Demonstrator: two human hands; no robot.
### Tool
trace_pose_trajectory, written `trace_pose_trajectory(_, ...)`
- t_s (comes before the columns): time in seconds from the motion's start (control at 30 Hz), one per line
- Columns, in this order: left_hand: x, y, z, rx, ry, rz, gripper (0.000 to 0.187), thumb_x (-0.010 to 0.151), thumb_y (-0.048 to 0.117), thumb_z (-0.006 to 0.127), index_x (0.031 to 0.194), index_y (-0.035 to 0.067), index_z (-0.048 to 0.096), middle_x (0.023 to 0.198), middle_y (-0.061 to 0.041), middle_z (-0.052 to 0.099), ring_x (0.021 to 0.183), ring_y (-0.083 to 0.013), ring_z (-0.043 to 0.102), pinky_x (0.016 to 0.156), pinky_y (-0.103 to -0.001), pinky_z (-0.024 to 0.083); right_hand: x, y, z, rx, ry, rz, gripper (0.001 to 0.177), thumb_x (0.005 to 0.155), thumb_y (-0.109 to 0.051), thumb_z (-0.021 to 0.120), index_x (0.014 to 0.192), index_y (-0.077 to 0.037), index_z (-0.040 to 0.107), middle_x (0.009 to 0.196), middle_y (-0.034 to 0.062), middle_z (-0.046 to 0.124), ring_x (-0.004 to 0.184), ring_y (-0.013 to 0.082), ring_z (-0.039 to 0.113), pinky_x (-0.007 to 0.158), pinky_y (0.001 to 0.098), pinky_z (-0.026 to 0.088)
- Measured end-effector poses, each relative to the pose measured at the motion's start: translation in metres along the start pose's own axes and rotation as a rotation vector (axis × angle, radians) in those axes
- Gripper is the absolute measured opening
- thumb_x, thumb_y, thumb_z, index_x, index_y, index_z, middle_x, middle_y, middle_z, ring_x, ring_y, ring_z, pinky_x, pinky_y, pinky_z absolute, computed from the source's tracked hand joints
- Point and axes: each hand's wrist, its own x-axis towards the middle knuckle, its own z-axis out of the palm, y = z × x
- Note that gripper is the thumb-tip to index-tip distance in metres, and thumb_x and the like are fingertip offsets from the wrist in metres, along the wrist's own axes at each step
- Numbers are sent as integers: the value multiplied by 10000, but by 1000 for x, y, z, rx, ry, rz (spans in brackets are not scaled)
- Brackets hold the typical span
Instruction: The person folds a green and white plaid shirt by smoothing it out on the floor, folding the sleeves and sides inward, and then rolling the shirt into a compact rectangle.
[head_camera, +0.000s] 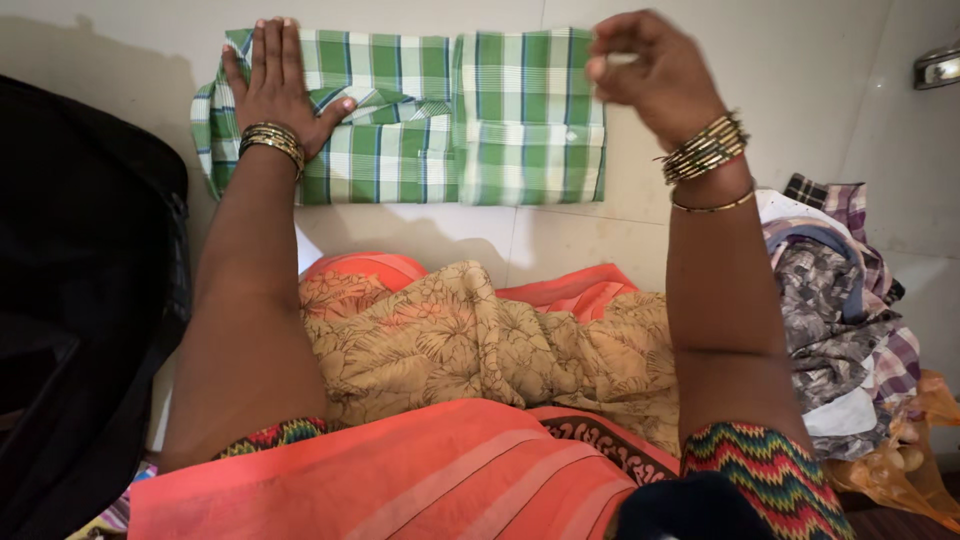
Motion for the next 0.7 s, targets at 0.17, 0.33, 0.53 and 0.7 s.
trace_pose_trajectory(0.17, -1, 3, -2, 2, 0, -6, 1181, 837, 897, 316, 1661, 103, 22, 1751, -97, 54, 1609, -224, 4, 1258, -590, -68, 22, 76, -2, -371, 481, -151, 436, 1051, -304, 760, 1331, -23, 580, 1340, 99, 658, 1276, 282, 618, 1071, 414, 572)
trace_pose_trajectory(0.33, -4, 6, -9, 24, -22, -24, 1171, 849, 907, 294, 1656, 110, 2, 1756, -90, 42, 1615, -218, -1, 1268, -579, -67, 52, 171, 101, -989, 686, -47, 892, 1036, -702, 476, 1650, -102, 234, 1705, 206, 194, 1574, 428, 134, 1259, 584, 116)
trace_pose_trajectory(0.53, 0, 18, -2, 64, -73, -107, 1132, 878, 879, 279, 1662, 123, -27, 1768, -70, 12, 1627, -213, -19, 1288, -610, -43, 80, 142, 89, -1104, 317, 185, 937, 983, -780, 215, 1680, -157, 148, 1751, 136, 20, 1603, 337, -49, 1267, 587, -80)
trace_pose_trajectory(0.7, 28, 83, -6, 141, -161, -286, 1228, 861, 888, 389, 1597, -23, 21, 1655, -271, -32, 1539, -384, -8, 1158, -630, 161, 140, 99, 6, -1345, 437, 299, 983, 916, -598, 577, 1646, -115, 130, 1699, 161, 2, 1553, 371, -40, 1209, 612, -36)
